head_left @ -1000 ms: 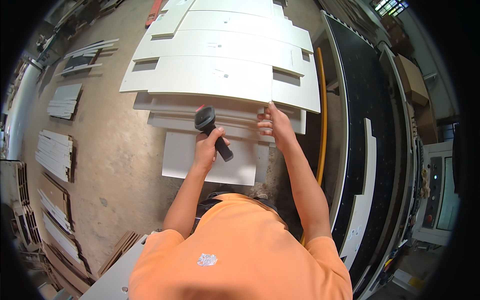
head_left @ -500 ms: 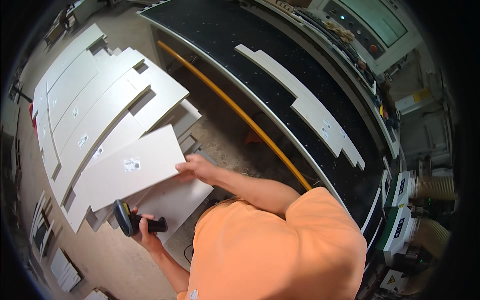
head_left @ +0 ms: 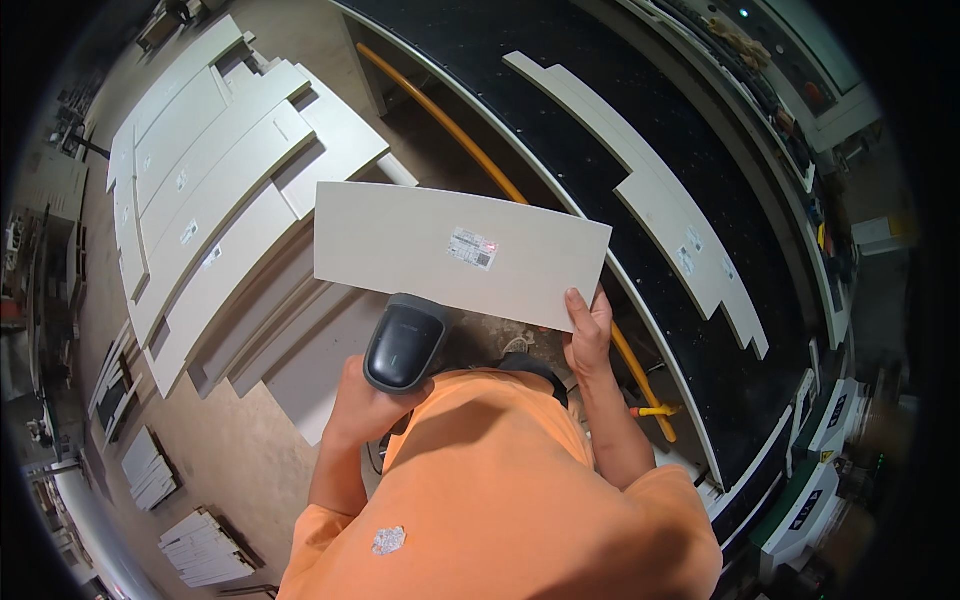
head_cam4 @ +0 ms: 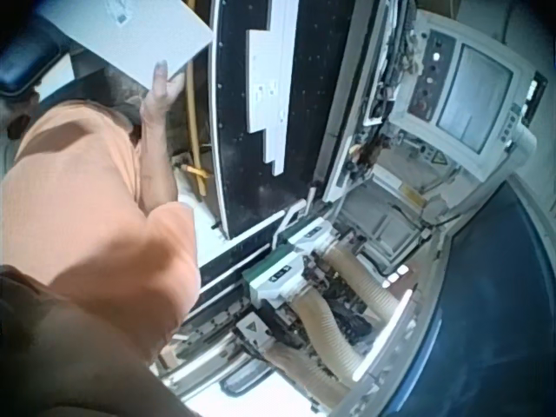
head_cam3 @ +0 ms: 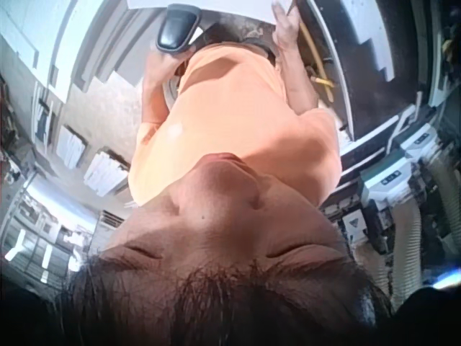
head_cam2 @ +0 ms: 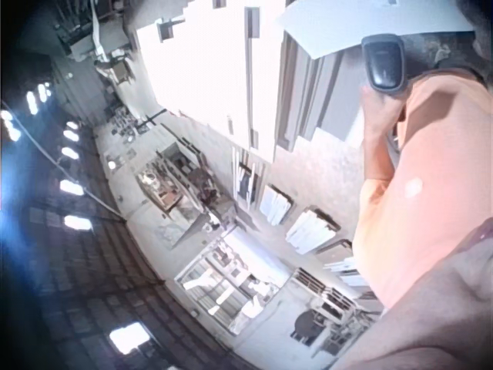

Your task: The person repeatedly picks up white wooden panels from a stack, scans their barcodes with a handheld scanner, and places them on a worktable. The person also uses a yellow tool to scrape or clean the table surface between scans. The task continues in a repetitive cycle throughout the clip.

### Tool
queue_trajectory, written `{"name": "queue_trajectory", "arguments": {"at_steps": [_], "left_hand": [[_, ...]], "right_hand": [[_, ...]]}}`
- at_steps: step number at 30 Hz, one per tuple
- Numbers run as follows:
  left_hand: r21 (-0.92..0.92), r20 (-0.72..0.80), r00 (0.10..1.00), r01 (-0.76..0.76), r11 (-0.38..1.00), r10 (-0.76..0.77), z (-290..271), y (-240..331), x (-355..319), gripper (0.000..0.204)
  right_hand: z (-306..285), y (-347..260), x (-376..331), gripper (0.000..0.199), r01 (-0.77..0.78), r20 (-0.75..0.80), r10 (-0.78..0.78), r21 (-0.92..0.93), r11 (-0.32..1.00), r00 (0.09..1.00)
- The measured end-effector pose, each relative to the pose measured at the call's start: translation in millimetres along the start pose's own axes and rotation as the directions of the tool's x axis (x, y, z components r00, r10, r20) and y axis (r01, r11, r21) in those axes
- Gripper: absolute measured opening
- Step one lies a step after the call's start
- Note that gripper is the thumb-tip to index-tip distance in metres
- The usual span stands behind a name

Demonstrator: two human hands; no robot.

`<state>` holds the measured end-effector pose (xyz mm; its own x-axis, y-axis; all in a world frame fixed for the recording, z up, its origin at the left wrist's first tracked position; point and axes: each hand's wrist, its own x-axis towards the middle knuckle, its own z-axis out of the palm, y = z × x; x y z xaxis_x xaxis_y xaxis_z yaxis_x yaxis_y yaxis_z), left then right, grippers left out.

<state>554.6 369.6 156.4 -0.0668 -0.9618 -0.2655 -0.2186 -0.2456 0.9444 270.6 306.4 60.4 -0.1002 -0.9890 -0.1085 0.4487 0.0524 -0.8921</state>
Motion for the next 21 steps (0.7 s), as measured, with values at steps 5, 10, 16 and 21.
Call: {"name": "queue_trajectory", "arguments": {"at_steps": [5,10,16,21], "left_hand": [[0.095,0.216,0.964,-0.179,0.979,0.155,50.7,30.4,29.8,0.017],[0.166,0.333,0.942,-0.024,0.986,-0.033,95.3,56.5,43.4,0.018],[0.148,0.390,0.907,0.109,0.983,-0.159,138.1,71.8,49.7,0.019],[0.115,0.412,0.908,0.035,0.993,-0.079,161.8,42.2,68.3,0.019]], "right_hand": [[-59.8,-31.8,-17.8,0.032,0.072,-0.096,-0.071,0.015,0.997,0.993],[-107.7,-45.0,-35.6,0.030,0.105,-0.174,-0.096,0.043,0.994,0.980],[-151.5,-51.6,-46.3,0.033,0.156,-0.210,-0.153,-0.003,0.988,0.966],[-172.0,-49.6,-57.0,0.029,0.120,-0.333,-0.083,0.094,0.988,0.939]]}}
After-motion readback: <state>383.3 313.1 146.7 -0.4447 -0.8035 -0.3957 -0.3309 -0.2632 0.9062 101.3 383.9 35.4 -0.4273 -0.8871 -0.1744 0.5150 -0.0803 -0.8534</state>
